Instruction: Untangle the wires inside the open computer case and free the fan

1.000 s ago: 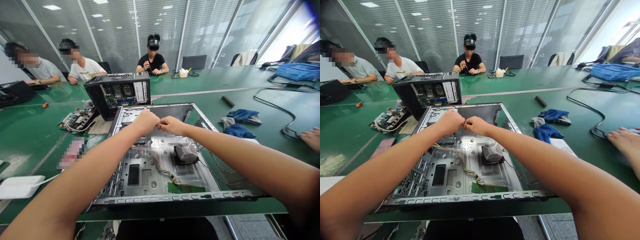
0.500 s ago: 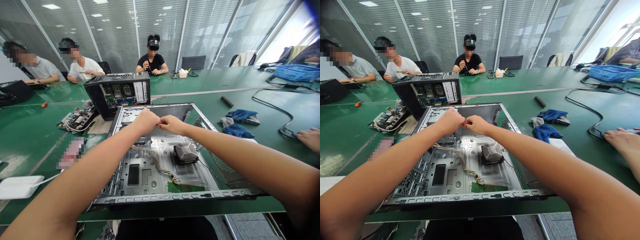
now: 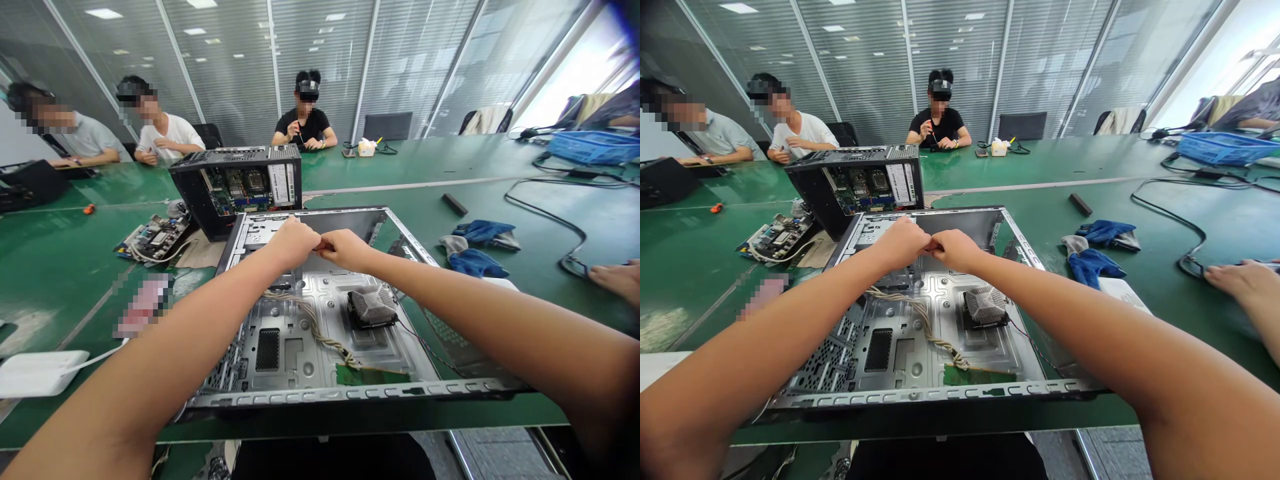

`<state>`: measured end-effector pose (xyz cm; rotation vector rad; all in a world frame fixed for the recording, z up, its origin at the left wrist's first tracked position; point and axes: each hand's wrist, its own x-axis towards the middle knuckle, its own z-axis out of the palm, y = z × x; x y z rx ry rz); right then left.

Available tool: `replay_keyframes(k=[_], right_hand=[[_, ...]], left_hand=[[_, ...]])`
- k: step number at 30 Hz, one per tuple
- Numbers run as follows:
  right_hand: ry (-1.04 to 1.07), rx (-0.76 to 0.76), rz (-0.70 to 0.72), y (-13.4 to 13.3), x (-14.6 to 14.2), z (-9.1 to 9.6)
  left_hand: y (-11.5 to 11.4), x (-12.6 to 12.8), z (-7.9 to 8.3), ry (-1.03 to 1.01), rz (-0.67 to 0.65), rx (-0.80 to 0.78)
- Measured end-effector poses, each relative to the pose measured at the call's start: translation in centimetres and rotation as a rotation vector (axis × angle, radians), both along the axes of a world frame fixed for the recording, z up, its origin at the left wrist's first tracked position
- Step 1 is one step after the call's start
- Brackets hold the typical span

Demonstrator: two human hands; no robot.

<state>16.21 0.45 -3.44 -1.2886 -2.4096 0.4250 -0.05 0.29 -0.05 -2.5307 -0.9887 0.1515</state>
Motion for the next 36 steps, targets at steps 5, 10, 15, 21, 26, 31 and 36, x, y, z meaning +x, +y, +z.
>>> replay_keyframes(k=[5, 10, 15, 21, 26, 31, 36], right_hand=[[-0.019, 0.043, 0.004, -0.10, -0.02, -0.07], [0.002, -0.028, -0.019, -0.04, 0.12, 0.00], [0.005, -0.079, 0.012, 0.11, 0.14, 0.06], [-0.013, -0.096, -0.009, 0.02, 0.03, 0.21], [0.009, -0.066, -0.018, 0.07, 0.03, 0.08], [0.054, -0.036, -0.022, 0.22, 0.07, -0.10], [0.091, -0.009, -0.030, 0.23, 0.01, -0.22]], left_hand=[[0.10, -0.05, 0.08, 0.002, 0.016, -0.012], [0.09, -0.11, 0.16, -0.012, 0.010, -0.021], [-0.01, -0.09, 0.13, -0.009, 0.003, -0.011], [-0.09, -0.05, 0.11, -0.002, 0.004, -0.016], [-0.13, 0.03, 0.21, -0.002, 0.025, -0.026], [-0.30, 0.08, 0.54, -0.013, 0.035, -0.043], [-0.52, 0.10, 0.92, -0.019, 0.044, -0.052]])
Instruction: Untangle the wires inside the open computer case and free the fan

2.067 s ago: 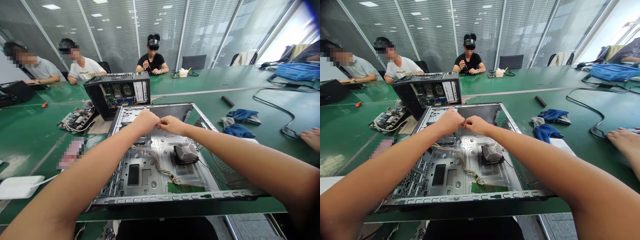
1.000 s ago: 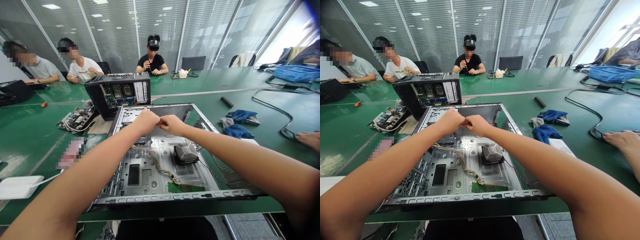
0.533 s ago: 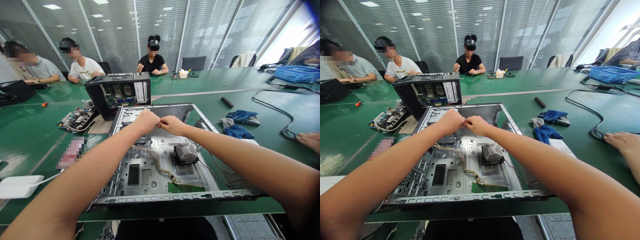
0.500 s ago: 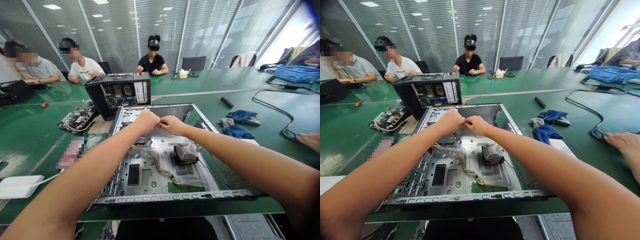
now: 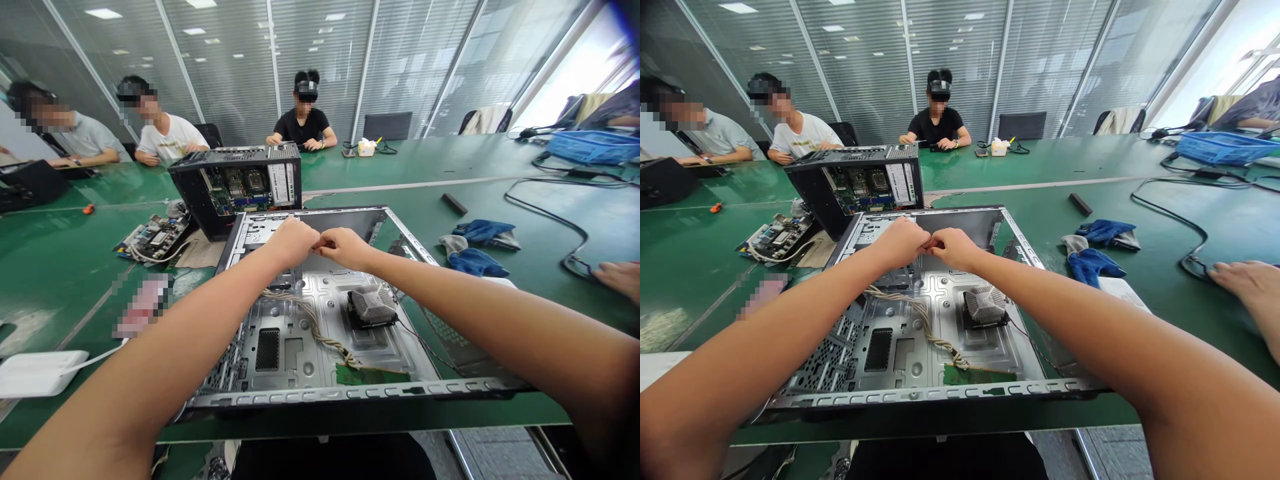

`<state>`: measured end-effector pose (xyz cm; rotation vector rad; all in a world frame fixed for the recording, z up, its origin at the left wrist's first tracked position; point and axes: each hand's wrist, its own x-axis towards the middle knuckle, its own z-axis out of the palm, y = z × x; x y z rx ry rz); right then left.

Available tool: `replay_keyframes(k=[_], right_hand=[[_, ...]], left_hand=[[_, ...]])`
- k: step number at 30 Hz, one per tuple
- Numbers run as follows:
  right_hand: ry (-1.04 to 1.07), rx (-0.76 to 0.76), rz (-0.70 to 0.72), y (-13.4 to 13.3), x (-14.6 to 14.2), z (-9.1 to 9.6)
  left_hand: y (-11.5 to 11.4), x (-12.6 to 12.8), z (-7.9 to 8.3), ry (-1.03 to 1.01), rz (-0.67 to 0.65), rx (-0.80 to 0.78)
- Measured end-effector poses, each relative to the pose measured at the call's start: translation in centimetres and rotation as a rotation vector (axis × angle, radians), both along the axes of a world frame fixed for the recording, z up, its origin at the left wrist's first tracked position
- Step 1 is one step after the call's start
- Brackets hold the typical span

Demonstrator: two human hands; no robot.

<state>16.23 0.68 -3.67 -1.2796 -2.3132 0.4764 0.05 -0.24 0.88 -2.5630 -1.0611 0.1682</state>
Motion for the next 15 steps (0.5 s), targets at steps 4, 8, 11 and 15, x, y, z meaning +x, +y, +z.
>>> replay_keyframes(k=[4, 8, 11, 15], right_hand=[[0.008, -0.022, 0.001, 0.06, 0.04, -0.15], [0.019, -0.078, -0.002, 0.21, 0.26, -0.21], [0.015, -0.111, 0.000, 0.21, 0.47, 0.04], [-0.018, -0.194, 0.052, -0.10, 0.66, 0.61]], left_hand=[[0.00, 0.02, 0.01, 0.000, 0.004, 0.004], [0.17, -0.06, -0.27, -0.011, 0.000, 0.013], [0.27, -0.14, -0.47, -0.010, -0.003, 0.016], [0.28, -0.16, -0.55, -0.017, -0.004, 0.015]])
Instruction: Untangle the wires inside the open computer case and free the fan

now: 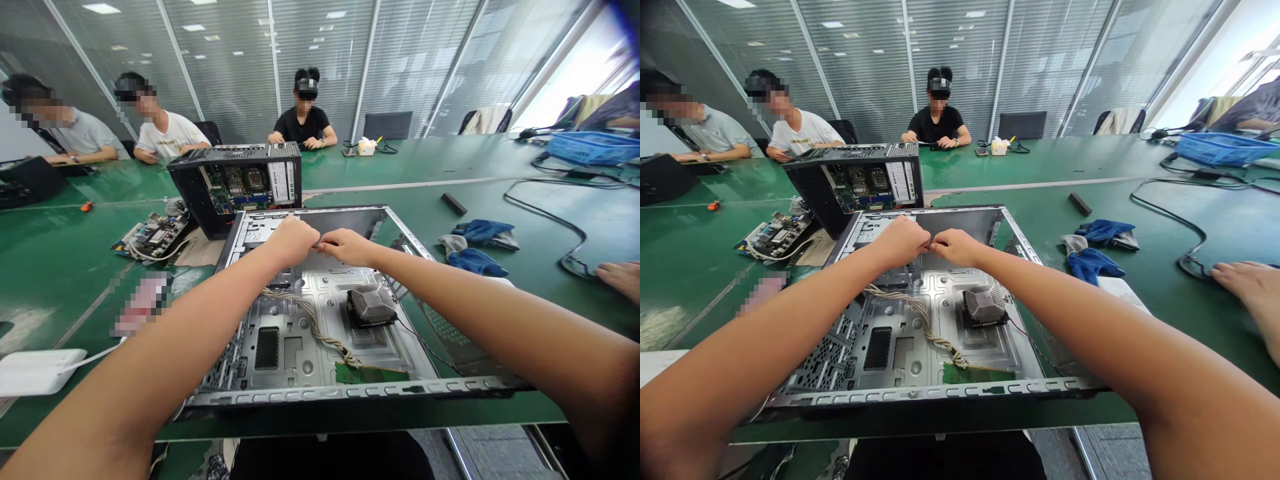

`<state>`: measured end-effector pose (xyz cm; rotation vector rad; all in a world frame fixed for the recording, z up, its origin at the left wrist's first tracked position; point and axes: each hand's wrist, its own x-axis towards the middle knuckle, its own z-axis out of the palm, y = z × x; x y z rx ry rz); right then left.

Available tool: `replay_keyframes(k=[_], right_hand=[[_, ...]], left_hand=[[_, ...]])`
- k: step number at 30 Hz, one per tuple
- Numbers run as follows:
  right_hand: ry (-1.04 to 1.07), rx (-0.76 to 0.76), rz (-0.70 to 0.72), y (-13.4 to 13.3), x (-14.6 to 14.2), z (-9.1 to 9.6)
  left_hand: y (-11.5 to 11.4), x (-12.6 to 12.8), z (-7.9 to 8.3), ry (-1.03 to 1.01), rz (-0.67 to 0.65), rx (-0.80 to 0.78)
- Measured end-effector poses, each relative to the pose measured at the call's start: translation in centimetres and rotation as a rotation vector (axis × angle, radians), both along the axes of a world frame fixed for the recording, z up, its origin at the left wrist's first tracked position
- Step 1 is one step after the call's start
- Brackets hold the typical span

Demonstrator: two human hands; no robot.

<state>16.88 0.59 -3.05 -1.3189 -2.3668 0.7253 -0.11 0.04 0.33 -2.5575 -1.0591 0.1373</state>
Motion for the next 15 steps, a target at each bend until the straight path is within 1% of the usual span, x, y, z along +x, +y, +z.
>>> replay_keyframes(k=[3, 10, 15], right_hand=[[-0.020, -0.039, 0.032, -0.26, 0.05, 0.27], [-0.117, 0.120, 0.009, -0.14, -0.01, 0.01], [-0.133, 0.160, 0.011, -0.03, -0.07, -0.20]], left_hand=[[-0.07, 0.05, 0.06, -0.006, 0.007, -0.002], [-0.12, 0.10, 0.06, 0.018, 0.013, -0.007], [0.10, -0.02, -0.13, 0.008, 0.004, -0.012]])
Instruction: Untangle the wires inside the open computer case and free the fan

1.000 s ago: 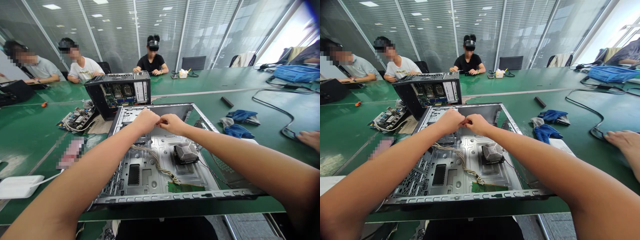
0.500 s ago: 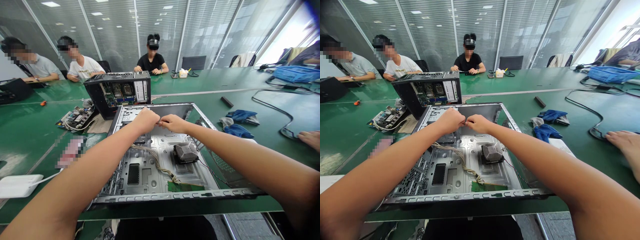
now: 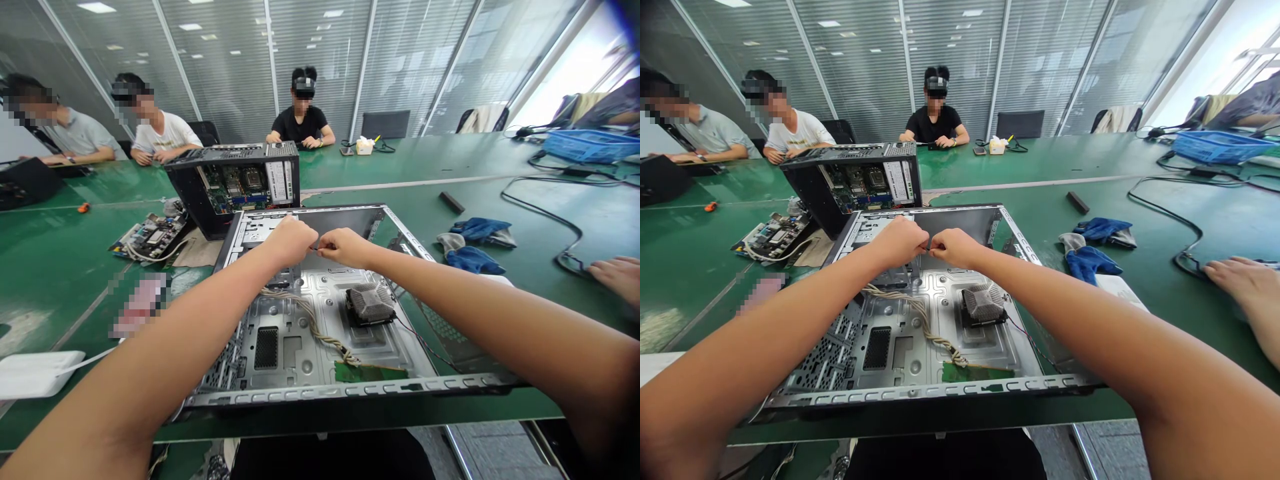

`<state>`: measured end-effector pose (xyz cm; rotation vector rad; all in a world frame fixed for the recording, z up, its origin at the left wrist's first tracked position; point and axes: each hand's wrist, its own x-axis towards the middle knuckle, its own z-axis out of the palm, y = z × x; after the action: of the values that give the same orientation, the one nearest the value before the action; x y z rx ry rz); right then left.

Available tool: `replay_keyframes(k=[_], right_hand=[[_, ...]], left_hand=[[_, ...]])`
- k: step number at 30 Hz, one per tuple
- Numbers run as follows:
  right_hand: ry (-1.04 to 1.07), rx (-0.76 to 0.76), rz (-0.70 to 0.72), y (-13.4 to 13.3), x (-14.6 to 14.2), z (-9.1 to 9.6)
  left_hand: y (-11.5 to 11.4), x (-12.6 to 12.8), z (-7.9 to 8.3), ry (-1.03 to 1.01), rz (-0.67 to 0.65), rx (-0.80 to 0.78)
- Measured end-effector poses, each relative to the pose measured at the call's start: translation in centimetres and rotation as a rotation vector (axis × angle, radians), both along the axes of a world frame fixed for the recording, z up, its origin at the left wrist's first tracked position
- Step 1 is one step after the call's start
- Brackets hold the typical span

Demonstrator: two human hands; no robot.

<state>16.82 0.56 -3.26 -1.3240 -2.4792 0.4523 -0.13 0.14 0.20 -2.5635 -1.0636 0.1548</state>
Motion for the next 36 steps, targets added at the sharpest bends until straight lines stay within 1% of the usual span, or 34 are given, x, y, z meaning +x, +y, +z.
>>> replay_keyframes(k=[8, 15, 21, 25, 31, 36], right_hand=[[0.042, 0.025, -0.017, -0.06, -0.05, -0.03], [0.085, -0.005, -0.042, 0.20, 0.25, -0.25], [-0.019, -0.027, 0.004, -0.20, 0.26, -0.04], [-0.057, 0.017, 0.033, -0.09, 0.33, -0.27], [-0.058, 0.098, 0.026, 0.02, 0.26, -0.27], [-0.083, 0.099, 0.022, -0.16, 0.23, 0.03]], left_hand=[[-0.03, 0.01, 0.09, -0.001, 0.001, -0.007], [-0.37, 0.15, 0.53, 0.015, 0.028, -0.019], [-0.18, 0.16, 0.28, -0.006, 0.037, -0.024], [-0.12, 0.14, 0.14, -0.009, 0.031, -0.025], [-0.33, 0.10, 0.10, 0.006, 0.011, -0.020], [-0.28, 0.00, 0.02, -0.021, 0.000, -0.039]])
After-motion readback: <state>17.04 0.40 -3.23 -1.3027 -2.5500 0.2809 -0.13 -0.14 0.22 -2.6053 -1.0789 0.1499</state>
